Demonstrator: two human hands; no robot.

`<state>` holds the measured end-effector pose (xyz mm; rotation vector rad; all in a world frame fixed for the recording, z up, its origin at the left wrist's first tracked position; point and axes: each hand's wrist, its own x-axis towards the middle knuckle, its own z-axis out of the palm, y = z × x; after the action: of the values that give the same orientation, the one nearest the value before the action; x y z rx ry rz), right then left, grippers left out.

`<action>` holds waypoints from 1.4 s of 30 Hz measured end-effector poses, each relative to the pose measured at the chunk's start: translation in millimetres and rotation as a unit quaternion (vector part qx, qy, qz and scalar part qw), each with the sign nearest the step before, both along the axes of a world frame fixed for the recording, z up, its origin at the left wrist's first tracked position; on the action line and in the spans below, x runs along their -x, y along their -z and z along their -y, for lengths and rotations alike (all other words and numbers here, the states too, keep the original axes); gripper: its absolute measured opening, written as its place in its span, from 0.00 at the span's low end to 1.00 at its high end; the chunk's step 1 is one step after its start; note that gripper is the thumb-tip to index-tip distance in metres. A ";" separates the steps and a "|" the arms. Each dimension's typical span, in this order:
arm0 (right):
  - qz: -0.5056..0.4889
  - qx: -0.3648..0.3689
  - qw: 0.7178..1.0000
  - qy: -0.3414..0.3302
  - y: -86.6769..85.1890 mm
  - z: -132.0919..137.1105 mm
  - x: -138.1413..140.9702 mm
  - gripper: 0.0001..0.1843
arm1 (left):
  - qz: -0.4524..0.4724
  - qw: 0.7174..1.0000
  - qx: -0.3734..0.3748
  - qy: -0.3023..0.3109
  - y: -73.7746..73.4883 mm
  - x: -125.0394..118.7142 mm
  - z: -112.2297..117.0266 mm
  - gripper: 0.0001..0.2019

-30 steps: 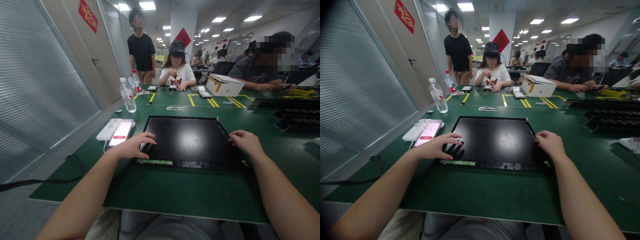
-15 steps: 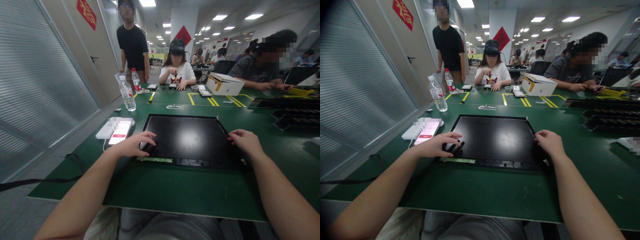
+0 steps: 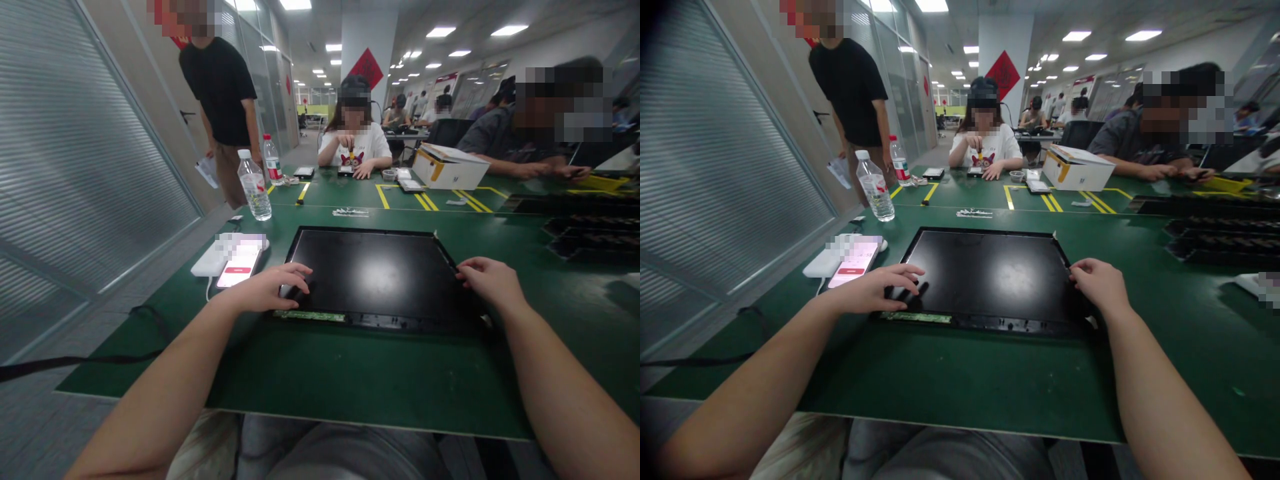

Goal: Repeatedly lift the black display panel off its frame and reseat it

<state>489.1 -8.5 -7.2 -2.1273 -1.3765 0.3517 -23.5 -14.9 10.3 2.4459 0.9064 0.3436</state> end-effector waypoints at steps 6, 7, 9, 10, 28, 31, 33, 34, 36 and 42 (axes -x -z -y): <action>-0.007 -0.009 1.000 -0.009 5.4 -1.2 -4.5 0.07 | -0.031 0.999 -0.003 -0.044 -6.2 -4.2 2.7 0.18; -0.011 -0.008 1.000 -0.008 5.9 -1.3 -5.0 0.07 | -0.039 0.998 -0.004 -0.058 -6.4 -4.9 2.8 0.20; -0.016 -0.005 1.000 -0.005 6.2 -1.5 -5.4 0.08 | -0.046 0.995 -0.015 -0.091 -4.6 -5.8 1.4 0.24; -0.019 -0.004 1.000 -0.003 6.2 -1.6 -5.5 0.08 | -0.045 0.992 -0.027 -0.113 -2.3 -5.7 -0.1 0.25; -0.007 -0.008 1.000 -0.018 9.9 -4.9 -10.1 0.09 | -0.147 0.931 -0.121 -0.311 30.7 -9.5 -21.8 0.27; -0.009 -0.009 1.000 -0.016 10.6 -5.7 -10.8 0.10 | -0.150 0.931 -0.114 -0.312 30.9 -10.9 -21.9 0.28; -0.009 -0.011 1.000 -0.014 10.0 -5.4 -10.0 0.10 | -0.150 0.932 -0.108 -0.312 30.7 -11.9 -21.7 0.29; -0.010 -0.010 1.000 -0.012 9.2 -5.0 -9.1 0.10 | -0.148 0.933 -0.106 -0.312 30.6 -12.3 -21.5 0.29; -0.016 -0.007 1.000 -0.006 6.6 -3.6 -6.4 0.09 | -0.141 0.934 -0.102 -0.311 30.5 -13.1 -21.5 0.29; -0.035 0.001 0.999 0.013 -1.6 0.9 2.1 0.07 | -0.120 0.939 -0.097 -0.308 31.1 -10.7 -24.0 0.28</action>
<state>487.0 -9.4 -5.7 -2.1111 -1.3086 0.4140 -12.8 9.1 -20.8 2.3499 1.8273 0.3630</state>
